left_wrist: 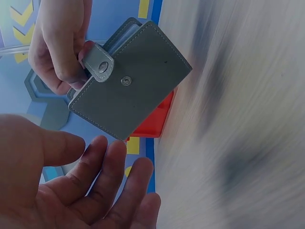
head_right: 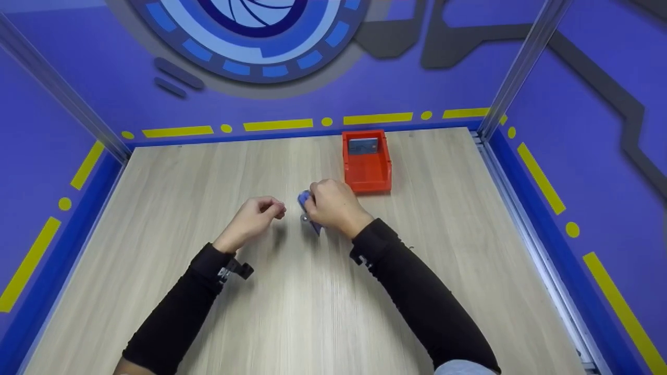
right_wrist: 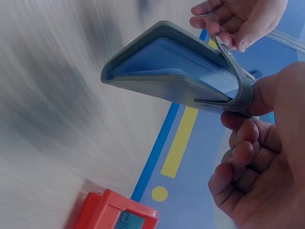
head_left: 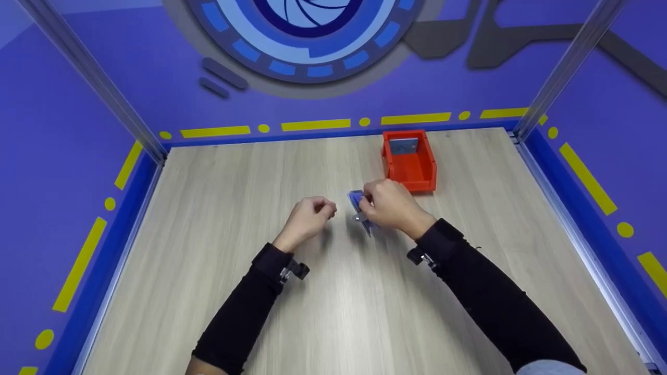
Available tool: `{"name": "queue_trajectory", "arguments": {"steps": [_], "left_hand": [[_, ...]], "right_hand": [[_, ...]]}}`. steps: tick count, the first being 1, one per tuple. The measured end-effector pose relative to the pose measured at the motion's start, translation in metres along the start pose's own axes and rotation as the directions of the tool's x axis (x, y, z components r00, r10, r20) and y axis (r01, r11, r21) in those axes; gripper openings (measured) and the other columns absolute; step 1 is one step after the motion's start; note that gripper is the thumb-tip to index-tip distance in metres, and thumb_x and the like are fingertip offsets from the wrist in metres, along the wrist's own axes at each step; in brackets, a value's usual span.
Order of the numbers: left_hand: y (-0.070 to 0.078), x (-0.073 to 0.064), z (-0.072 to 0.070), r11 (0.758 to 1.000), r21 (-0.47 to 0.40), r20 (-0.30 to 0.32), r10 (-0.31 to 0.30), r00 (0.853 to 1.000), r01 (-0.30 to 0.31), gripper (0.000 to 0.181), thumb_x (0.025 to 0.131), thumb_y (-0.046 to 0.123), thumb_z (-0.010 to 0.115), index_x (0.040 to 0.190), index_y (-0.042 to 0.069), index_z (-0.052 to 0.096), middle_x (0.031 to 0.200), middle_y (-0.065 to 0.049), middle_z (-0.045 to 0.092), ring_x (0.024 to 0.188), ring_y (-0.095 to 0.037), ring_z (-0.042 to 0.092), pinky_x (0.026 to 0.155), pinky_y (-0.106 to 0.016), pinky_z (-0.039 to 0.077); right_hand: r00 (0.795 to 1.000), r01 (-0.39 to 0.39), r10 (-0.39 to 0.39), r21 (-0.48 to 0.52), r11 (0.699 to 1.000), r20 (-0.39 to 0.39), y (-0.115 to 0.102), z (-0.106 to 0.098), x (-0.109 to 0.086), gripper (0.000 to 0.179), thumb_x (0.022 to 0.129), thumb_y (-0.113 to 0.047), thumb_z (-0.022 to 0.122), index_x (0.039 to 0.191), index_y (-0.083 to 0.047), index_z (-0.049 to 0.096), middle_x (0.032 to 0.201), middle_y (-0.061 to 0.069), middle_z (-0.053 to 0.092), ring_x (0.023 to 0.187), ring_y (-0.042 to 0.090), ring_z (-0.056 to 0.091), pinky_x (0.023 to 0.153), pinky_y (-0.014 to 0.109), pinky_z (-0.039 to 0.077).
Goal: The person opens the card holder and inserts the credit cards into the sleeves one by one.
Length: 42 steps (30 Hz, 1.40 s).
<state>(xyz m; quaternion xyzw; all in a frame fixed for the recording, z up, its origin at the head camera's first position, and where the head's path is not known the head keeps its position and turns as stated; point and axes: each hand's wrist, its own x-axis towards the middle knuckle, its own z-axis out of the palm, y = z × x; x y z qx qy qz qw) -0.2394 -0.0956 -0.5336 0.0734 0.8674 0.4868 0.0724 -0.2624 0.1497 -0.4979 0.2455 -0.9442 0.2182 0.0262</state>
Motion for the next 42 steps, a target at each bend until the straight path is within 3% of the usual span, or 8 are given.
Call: {"name": "queue_trajectory", "arguments": {"steps": [11, 17, 25, 33, 42], "left_hand": [[0.001, -0.003, -0.001, 0.998, 0.031, 0.02, 0.063, 0.998, -0.063, 0.035, 0.112, 0.042, 0.063, 0.086, 0.022, 0.076, 0.088, 0.006, 0.069, 0.077, -0.014, 0.058, 0.071, -0.031, 0.046], [0.001, -0.002, 0.0, 0.998, 0.025, 0.024, 0.054, 0.998, -0.055, 0.035, 0.111, 0.041, 0.064, 0.085, 0.019, 0.076, 0.087, 0.006, 0.068, 0.077, -0.014, 0.057, 0.07, -0.03, 0.045], [0.0, -0.002, -0.001, 0.999, 0.053, -0.012, -0.004, 1.0, 0.004, 0.038, 0.109, 0.044, 0.066, 0.083, 0.019, 0.077, 0.083, 0.006, 0.067, 0.075, -0.015, 0.057, 0.069, -0.031, 0.043], [-0.004, 0.0, -0.007, 0.997, 0.063, -0.019, -0.049, 0.999, 0.05, 0.028, 0.106, 0.04, 0.071, 0.094, 0.018, 0.081, 0.085, 0.005, 0.067, 0.077, -0.014, 0.058, 0.07, -0.031, 0.045], [-0.013, 0.002, -0.013, 0.993, 0.097, 0.011, -0.069, 0.998, 0.067, 0.025, 0.108, 0.036, 0.07, 0.096, 0.017, 0.081, 0.084, 0.006, 0.064, 0.073, -0.013, 0.058, 0.069, -0.03, 0.045]], "right_hand": [[0.998, 0.038, -0.034, -0.069, 0.997, 0.061, -0.002, -0.001, -0.001, 0.027, 0.103, -0.026, 0.068, 0.081, -0.011, 0.062, 0.07, -0.001, 0.047, 0.063, 0.019, 0.048, 0.059, 0.032, 0.036], [0.998, 0.033, -0.03, -0.053, 0.998, 0.052, -0.002, 0.0, -0.001, 0.025, 0.104, -0.024, 0.069, 0.083, -0.011, 0.063, 0.067, -0.003, 0.044, 0.061, 0.018, 0.047, 0.058, 0.032, 0.035], [0.998, -0.027, 0.022, 0.084, 0.996, 0.057, 0.0, -0.001, -0.001, 0.021, 0.102, -0.024, 0.066, 0.086, -0.011, 0.066, 0.067, -0.002, 0.049, 0.061, 0.017, 0.05, 0.057, 0.031, 0.037], [0.993, -0.104, 0.085, 0.293, 0.95, 0.076, 0.007, -0.004, -0.002, 0.019, 0.104, -0.022, 0.064, 0.089, -0.011, 0.07, 0.072, 0.0, 0.054, 0.068, 0.018, 0.054, 0.061, 0.031, 0.042], [0.983, -0.168, 0.133, 0.319, 0.933, 0.127, 0.024, 0.006, -0.005, 0.027, 0.104, -0.019, 0.06, 0.078, -0.012, 0.063, 0.071, -0.001, 0.05, 0.068, 0.02, 0.05, 0.063, 0.031, 0.038]]}}
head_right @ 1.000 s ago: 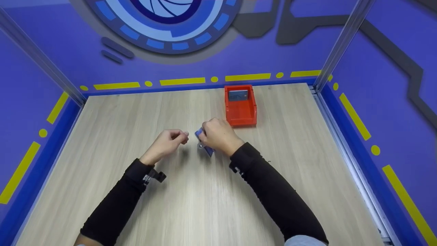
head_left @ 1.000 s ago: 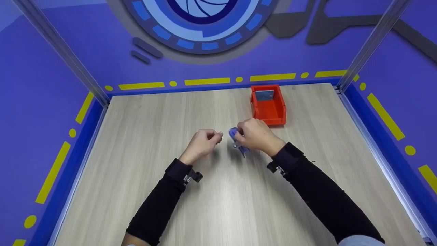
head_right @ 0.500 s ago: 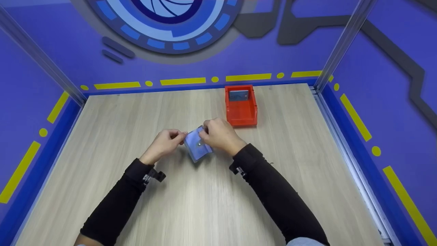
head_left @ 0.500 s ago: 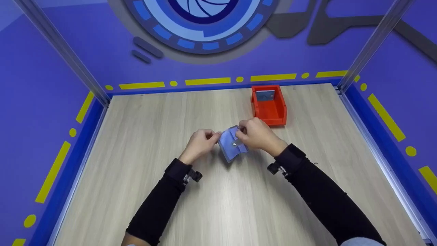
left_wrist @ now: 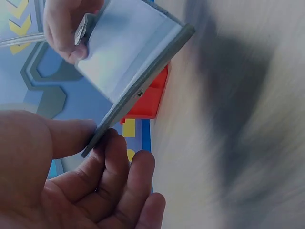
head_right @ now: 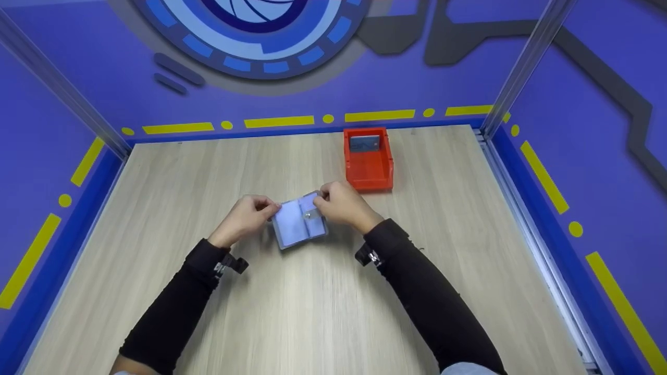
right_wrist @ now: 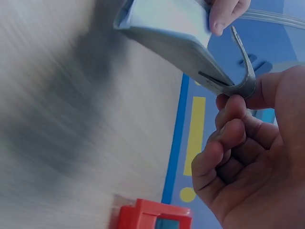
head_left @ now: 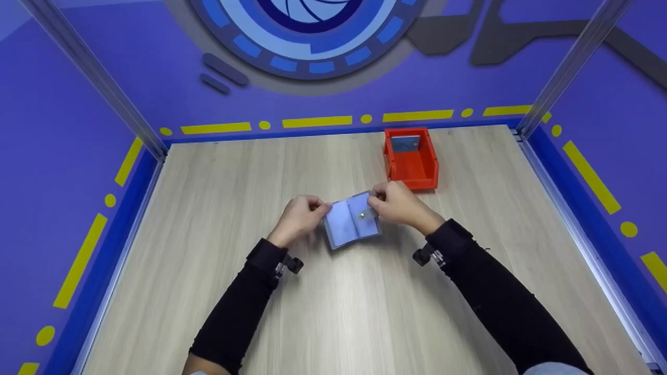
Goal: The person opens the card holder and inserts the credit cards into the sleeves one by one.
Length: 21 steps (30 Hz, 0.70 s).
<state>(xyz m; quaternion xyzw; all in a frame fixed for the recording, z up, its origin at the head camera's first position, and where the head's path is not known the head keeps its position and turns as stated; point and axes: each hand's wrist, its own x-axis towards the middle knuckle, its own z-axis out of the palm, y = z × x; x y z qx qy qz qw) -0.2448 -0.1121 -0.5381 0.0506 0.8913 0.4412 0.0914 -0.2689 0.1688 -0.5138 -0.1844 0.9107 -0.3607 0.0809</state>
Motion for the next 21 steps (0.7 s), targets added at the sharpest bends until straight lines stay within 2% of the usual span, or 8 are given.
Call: {"name": "queue_trajectory", "arguments": {"steps": [6, 11, 14, 21], "left_hand": [[-0.007, 0.005, 0.002, 0.997, 0.08, 0.05, -0.015, 0.999, 0.011, 0.026, 0.108, 0.033, 0.071, 0.095, 0.013, 0.082, 0.084, 0.004, 0.065, 0.071, -0.013, 0.058, 0.067, -0.029, 0.044], [-0.014, 0.01, 0.007, 0.993, 0.12, 0.066, -0.027, 0.997, 0.019, 0.027, 0.108, 0.032, 0.072, 0.095, 0.01, 0.081, 0.085, 0.003, 0.067, 0.069, -0.013, 0.059, 0.063, -0.026, 0.046], [-0.017, 0.014, 0.01, 0.99, 0.142, 0.057, -0.016, 0.998, 0.008, 0.027, 0.108, 0.031, 0.072, 0.095, 0.009, 0.082, 0.085, 0.002, 0.067, 0.072, -0.014, 0.059, 0.065, -0.026, 0.045], [-0.024, 0.019, 0.017, 0.984, 0.174, 0.053, 0.027, 0.998, -0.036, 0.026, 0.108, 0.027, 0.071, 0.095, 0.006, 0.082, 0.084, 0.001, 0.067, 0.074, -0.015, 0.057, 0.066, -0.027, 0.043]], "right_hand": [[0.994, -0.075, 0.075, -0.004, 0.997, 0.077, 0.012, 0.006, 0.001, 0.031, 0.105, -0.02, 0.061, 0.075, -0.013, 0.058, 0.073, 0.0, 0.051, 0.07, 0.02, 0.051, 0.066, 0.032, 0.04], [0.982, -0.144, 0.143, -0.008, 0.99, 0.121, 0.018, 0.012, 0.003, 0.029, 0.106, -0.024, 0.06, 0.08, -0.012, 0.063, 0.076, 0.001, 0.052, 0.075, 0.021, 0.052, 0.07, 0.034, 0.041], [0.979, -0.16, 0.159, -0.001, 0.987, 0.124, 0.023, 0.016, 0.003, 0.029, 0.106, -0.025, 0.059, 0.081, -0.012, 0.064, 0.075, 0.0, 0.051, 0.076, 0.021, 0.052, 0.07, 0.034, 0.04], [0.984, -0.144, 0.143, 0.003, 0.99, 0.104, 0.041, 0.023, 0.004, 0.029, 0.106, -0.024, 0.059, 0.08, -0.012, 0.065, 0.073, -0.001, 0.049, 0.075, 0.02, 0.051, 0.069, 0.033, 0.04]]}}
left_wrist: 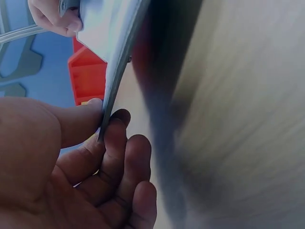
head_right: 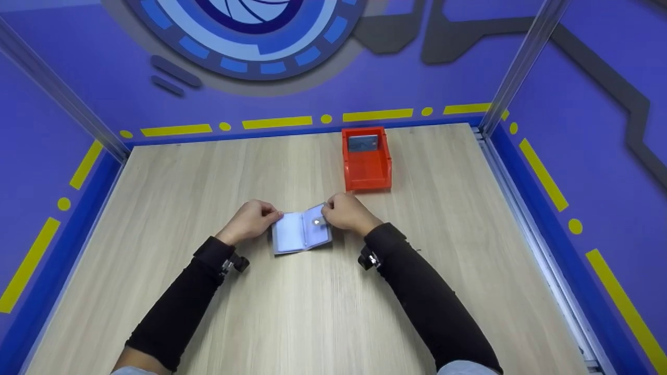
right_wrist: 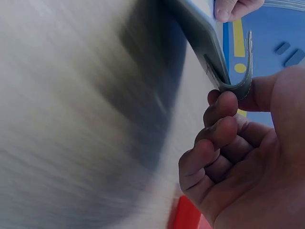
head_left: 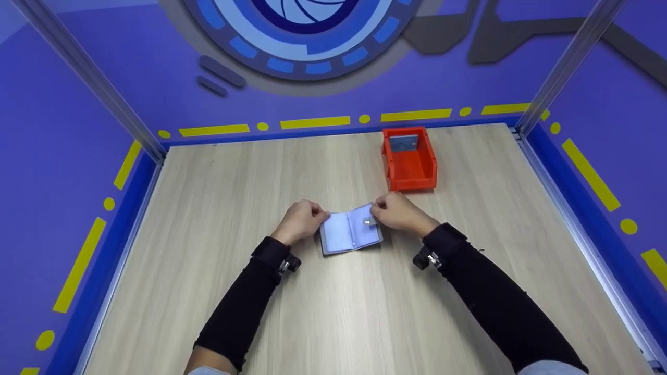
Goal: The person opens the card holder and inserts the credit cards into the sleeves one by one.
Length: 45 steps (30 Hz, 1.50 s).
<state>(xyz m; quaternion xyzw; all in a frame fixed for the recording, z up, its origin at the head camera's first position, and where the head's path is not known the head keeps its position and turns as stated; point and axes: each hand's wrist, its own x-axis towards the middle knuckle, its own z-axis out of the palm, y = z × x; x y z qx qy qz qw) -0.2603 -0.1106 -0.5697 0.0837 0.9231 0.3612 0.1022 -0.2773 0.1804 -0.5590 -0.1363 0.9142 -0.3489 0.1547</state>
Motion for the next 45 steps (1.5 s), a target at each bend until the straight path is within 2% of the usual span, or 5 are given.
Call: {"name": "queue_trajectory", "arguments": {"steps": [6, 18, 28, 35, 45], "left_hand": [[-0.004, 0.003, 0.007, 0.999, 0.018, 0.005, -0.029, 1.0, 0.029, 0.024, 0.109, 0.028, 0.071, 0.1, 0.009, 0.081, 0.085, -0.001, 0.071, 0.068, -0.014, 0.06, 0.059, -0.026, 0.045], [-0.008, 0.009, 0.014, 0.994, 0.106, -0.07, -0.018, 0.997, 0.025, 0.019, 0.107, 0.029, 0.073, 0.102, 0.011, 0.074, 0.088, -0.002, 0.07, 0.074, -0.016, 0.061, 0.065, -0.029, 0.044], [-0.002, 0.006, 0.011, 0.991, 0.131, -0.081, -0.014, 0.997, 0.025, 0.02, 0.105, 0.032, 0.074, 0.105, 0.012, 0.073, 0.089, -0.003, 0.068, 0.076, -0.018, 0.062, 0.067, -0.031, 0.045], [0.004, 0.004, 0.003, 0.991, 0.131, -0.068, 0.039, 0.997, -0.03, 0.029, 0.103, 0.035, 0.077, 0.114, 0.009, 0.074, 0.087, -0.002, 0.067, 0.078, -0.019, 0.061, 0.073, -0.034, 0.047], [-0.001, 0.005, 0.001, 0.994, 0.108, -0.059, 0.019, 0.998, -0.013, 0.022, 0.102, 0.028, 0.08, 0.109, 0.008, 0.076, 0.084, 0.0, 0.065, 0.072, -0.015, 0.058, 0.067, -0.03, 0.044]], "right_hand": [[1.0, 0.017, -0.017, -0.072, 0.997, 0.002, 0.008, 0.005, 0.001, 0.031, 0.107, -0.024, 0.059, 0.08, -0.011, 0.067, 0.071, -0.003, 0.049, 0.072, 0.018, 0.051, 0.066, 0.031, 0.039], [0.997, 0.007, -0.022, -0.198, 0.98, -0.074, 0.012, 0.014, 0.0, 0.034, 0.105, -0.029, 0.066, 0.077, -0.01, 0.069, 0.069, -0.001, 0.056, 0.069, 0.018, 0.054, 0.066, 0.032, 0.041], [0.995, -0.067, 0.048, -0.229, 0.971, -0.088, 0.01, 0.014, -0.002, 0.031, 0.103, -0.032, 0.069, 0.081, -0.01, 0.07, 0.074, 0.003, 0.059, 0.075, 0.023, 0.057, 0.067, 0.033, 0.041], [0.99, -0.003, -0.031, -0.242, 0.97, -0.139, 0.002, 0.01, 0.002, 0.025, 0.102, -0.028, 0.075, 0.087, -0.009, 0.074, 0.078, 0.005, 0.065, 0.078, 0.024, 0.06, 0.07, 0.034, 0.044], [0.999, -0.013, 0.001, -0.242, 0.97, -0.048, -0.001, 0.01, 0.007, 0.017, 0.103, -0.024, 0.079, 0.109, -0.008, 0.081, 0.093, 0.008, 0.074, 0.087, 0.026, 0.065, 0.079, 0.038, 0.053]]}}
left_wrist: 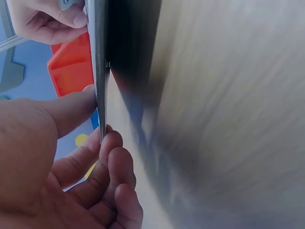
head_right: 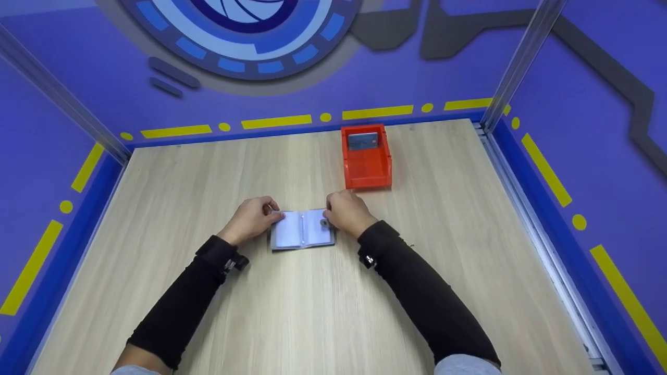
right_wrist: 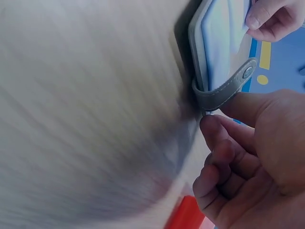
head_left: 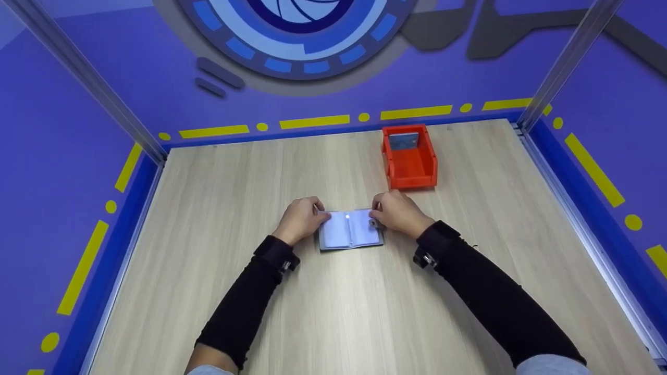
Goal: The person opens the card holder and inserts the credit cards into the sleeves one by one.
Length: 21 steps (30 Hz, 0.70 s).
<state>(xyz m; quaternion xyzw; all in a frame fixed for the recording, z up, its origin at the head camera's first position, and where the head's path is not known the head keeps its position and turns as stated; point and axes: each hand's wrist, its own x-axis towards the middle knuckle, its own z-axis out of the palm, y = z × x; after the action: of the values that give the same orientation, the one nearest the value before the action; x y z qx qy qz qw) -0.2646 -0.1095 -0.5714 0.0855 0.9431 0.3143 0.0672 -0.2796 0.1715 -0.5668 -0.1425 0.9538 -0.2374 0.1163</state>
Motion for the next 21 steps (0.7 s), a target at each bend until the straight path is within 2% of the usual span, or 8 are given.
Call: {"name": "queue_trajectory", "arguments": {"steps": [7, 15, 21], "left_hand": [[-0.0047, 0.002, 0.0053, 1.0, 0.001, 0.0, -0.025, 1.0, 0.025, 0.018, 0.102, 0.025, 0.079, 0.103, 0.007, 0.079, 0.088, -0.002, 0.071, 0.078, -0.016, 0.062, 0.071, -0.03, 0.046], [-0.0053, 0.0023, 0.0062, 1.0, -0.012, 0.002, -0.019, 1.0, 0.02, 0.017, 0.102, 0.024, 0.079, 0.102, 0.008, 0.078, 0.087, -0.002, 0.069, 0.078, -0.017, 0.061, 0.07, -0.03, 0.045], [-0.0058, 0.0012, 0.0059, 1.0, -0.016, 0.012, -0.021, 1.0, 0.022, 0.018, 0.103, 0.026, 0.078, 0.105, 0.008, 0.078, 0.086, -0.001, 0.067, 0.073, -0.015, 0.059, 0.065, -0.028, 0.044]], "right_hand": [[0.998, 0.054, -0.054, -0.047, 0.997, 0.019, -0.0016, -0.0006, 0.0045, 0.014, 0.102, -0.019, 0.078, 0.106, -0.006, 0.081, 0.092, 0.008, 0.075, 0.088, 0.026, 0.065, 0.084, 0.041, 0.056], [0.999, 0.043, -0.042, -0.054, 0.998, 0.024, -0.0074, -0.0037, 0.0077, 0.01, 0.101, -0.017, 0.079, 0.097, -0.008, 0.076, 0.089, 0.007, 0.071, 0.087, 0.025, 0.064, 0.081, 0.038, 0.053], [0.994, 0.106, -0.106, -0.105, 0.989, 0.001, -0.0089, -0.0025, 0.0079, 0.011, 0.099, -0.015, 0.076, 0.094, -0.006, 0.078, 0.088, 0.008, 0.073, 0.084, 0.025, 0.064, 0.079, 0.04, 0.053]]}}
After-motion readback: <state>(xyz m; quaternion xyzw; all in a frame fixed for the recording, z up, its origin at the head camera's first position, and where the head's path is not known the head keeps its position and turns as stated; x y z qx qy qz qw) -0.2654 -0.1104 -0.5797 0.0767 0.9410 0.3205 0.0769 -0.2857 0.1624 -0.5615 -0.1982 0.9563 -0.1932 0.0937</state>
